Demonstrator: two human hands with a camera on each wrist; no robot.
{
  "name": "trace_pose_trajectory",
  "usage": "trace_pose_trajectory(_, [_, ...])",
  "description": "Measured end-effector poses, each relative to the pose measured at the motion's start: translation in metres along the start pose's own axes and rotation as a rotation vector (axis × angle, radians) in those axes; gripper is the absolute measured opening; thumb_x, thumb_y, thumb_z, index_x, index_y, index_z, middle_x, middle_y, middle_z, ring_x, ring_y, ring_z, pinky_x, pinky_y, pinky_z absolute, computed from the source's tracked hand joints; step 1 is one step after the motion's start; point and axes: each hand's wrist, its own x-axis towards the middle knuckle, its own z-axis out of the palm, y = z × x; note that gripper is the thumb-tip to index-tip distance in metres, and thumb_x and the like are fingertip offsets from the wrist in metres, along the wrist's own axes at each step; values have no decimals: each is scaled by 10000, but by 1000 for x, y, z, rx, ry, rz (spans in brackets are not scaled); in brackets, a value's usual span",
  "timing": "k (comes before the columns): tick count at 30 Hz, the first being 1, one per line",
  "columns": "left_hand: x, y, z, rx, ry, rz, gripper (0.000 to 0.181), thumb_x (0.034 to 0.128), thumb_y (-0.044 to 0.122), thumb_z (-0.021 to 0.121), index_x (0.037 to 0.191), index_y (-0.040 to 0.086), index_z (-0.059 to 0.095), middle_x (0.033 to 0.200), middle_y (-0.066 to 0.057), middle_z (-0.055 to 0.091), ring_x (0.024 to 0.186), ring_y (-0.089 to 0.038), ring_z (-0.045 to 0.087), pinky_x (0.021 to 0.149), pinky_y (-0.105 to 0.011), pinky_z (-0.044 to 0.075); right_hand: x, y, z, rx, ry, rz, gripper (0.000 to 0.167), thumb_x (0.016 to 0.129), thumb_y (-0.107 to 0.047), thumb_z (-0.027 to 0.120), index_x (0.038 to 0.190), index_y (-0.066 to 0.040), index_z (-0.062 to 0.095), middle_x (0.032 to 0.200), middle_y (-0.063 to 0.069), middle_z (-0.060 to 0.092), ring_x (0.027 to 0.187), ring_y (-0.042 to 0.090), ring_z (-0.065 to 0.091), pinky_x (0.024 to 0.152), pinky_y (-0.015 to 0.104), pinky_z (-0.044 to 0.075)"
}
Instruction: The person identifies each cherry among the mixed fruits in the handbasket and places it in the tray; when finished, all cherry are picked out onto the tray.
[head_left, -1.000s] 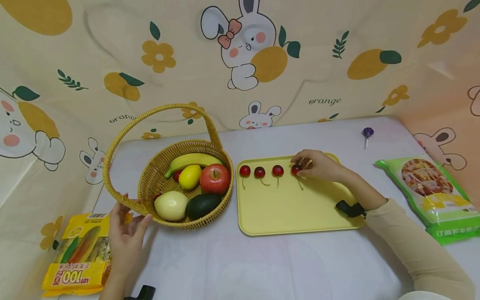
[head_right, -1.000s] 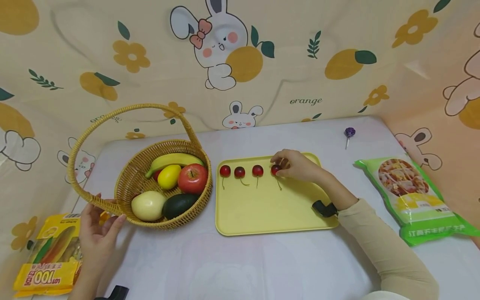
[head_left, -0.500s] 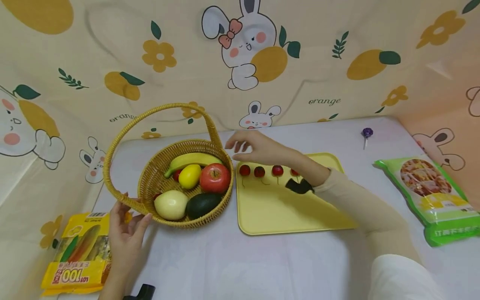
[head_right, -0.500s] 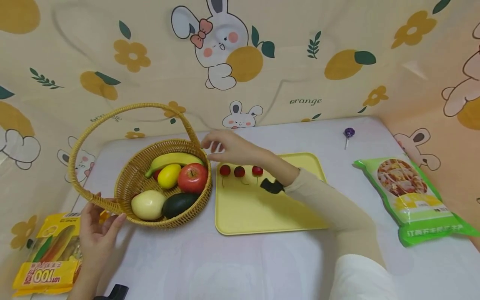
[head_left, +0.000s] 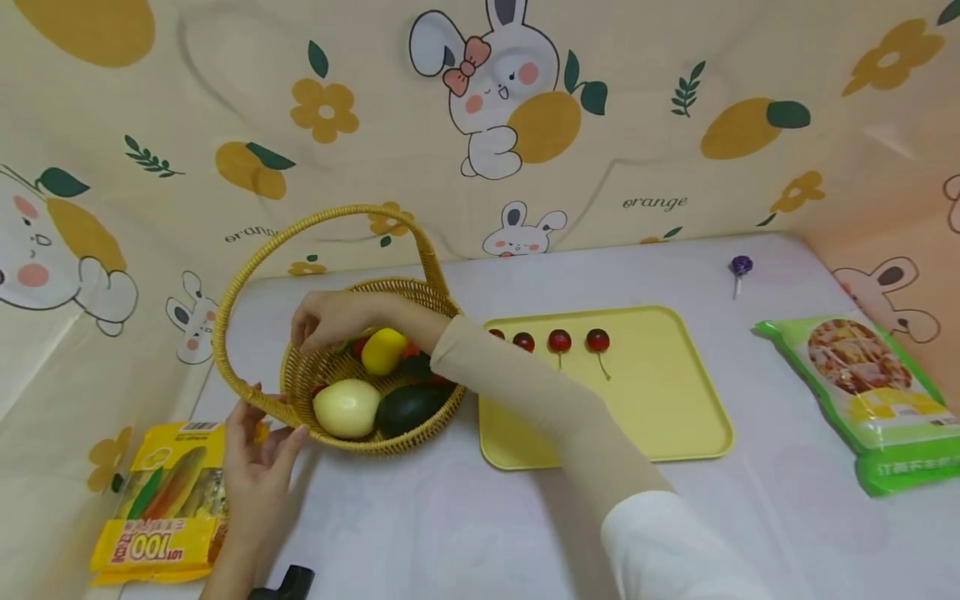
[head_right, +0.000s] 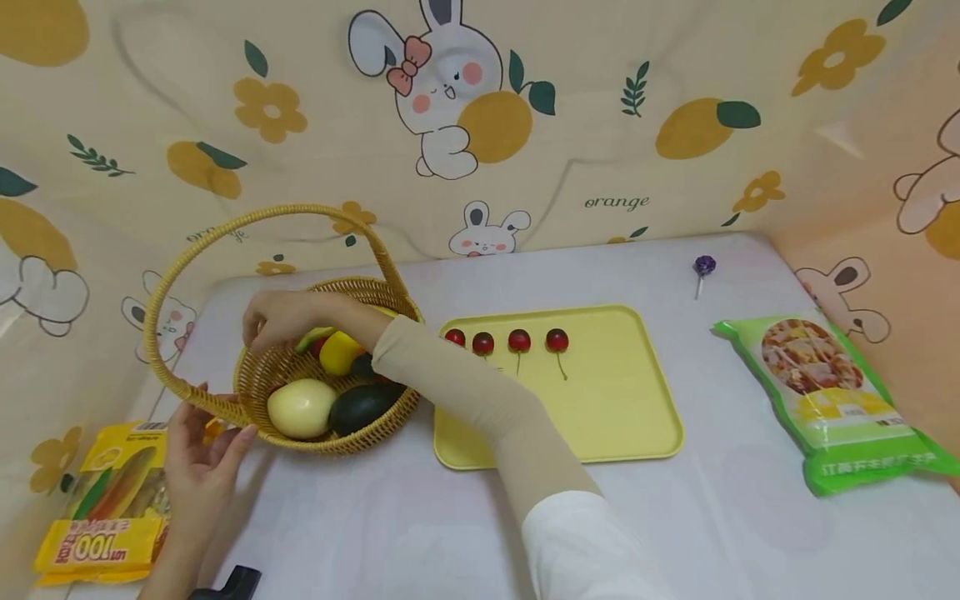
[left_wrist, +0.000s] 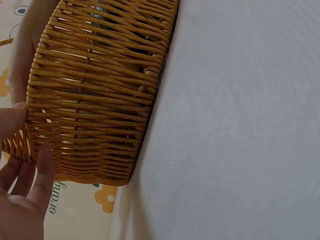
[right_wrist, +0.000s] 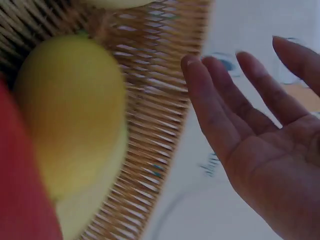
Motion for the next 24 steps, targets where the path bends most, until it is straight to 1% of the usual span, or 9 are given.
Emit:
trace_pose_trajectory(3, [-1,0,-2,-1,12,-15,751,850,-244,596,1504,37,358,1288,-196,481,1222,-247,485,924,-192,522,20,6,7,52,-39,39,158,976,-47,604,984,60,719,749,100,608,594,144,489,571,241,469])
trace_pose_trajectory(5, [-1,0,-2,-11,16,-18,759,844,-252,593,1505,42,363,1289,-214,476,1217,-256,481,922,-200,524,28,10,10,49,-73,77,209,979,-44,589,816,47,685,616,50,496,521,116,402,523,237,391])
trace_pose_trajectory(7, [0,-1,-1,-8,10,-2,753,844,-253,594,1502,31,363,1289,-241,466,1217,-264,473,923,-196,522,33,14,12,59,-112,149,276,982,-67,594,729,38,628,580,41,466,504,112,382,524,238,383])
trace_pose_trajectory(9, [0,-1,-1,-15,3,14,747,845,-253,592,1500,22,363,1285,-266,456,1218,-269,469,924,-196,521,35,19,13,64,-156,217,276,982,-81,601,747,60,635,618,89,551,539,135,463,569,254,446])
trace_pose_trajectory(11, [0,-1,1,-10,-6,22,739,848,-247,595,1497,15,360,1283,-266,453,1217,-268,469,925,-188,518,35,24,13,84,-181,273,241,982,-102,615,878,104,686,774,174,670,642,181,582,672,294,535])
trace_pose_trajectory(14, [0,0,1,20,-5,11,746,854,-233,603,1503,39,359,1288,-231,466,1210,-253,477,927,-181,517,35,29,14,119,-214,274,244,984,-93,610,1047,128,692,981,249,698,773,224,638,767,334,563])
trace_pose_trajectory(17, [0,1,1,44,-2,-2,748,861,-224,603,1509,54,353,1296,-205,467,1212,-246,478,930,-179,515,37,32,15,173,-257,258,234,989,-84,597,1013,139,662,894,214,661,714,203,580,696,303,526])
trace_pose_trajectory(19, [0,1,0,41,-2,4,751,856,-231,602,1507,50,354,1292,-213,469,1211,-251,480,928,-183,517,38,33,16,220,-279,268,186,987,-81,601,979,97,656,860,159,640,713,181,577,686,287,516])
trace_pose_trajectory(24, [0,-1,0,26,-6,29,746,845,-246,600,1495,29,359,1278,-230,472,1198,-251,488,919,-183,520,39,38,17,317,-285,294,68,962,-71,643,999,-14,637,958,105,661,873,207,642,802,310,565])
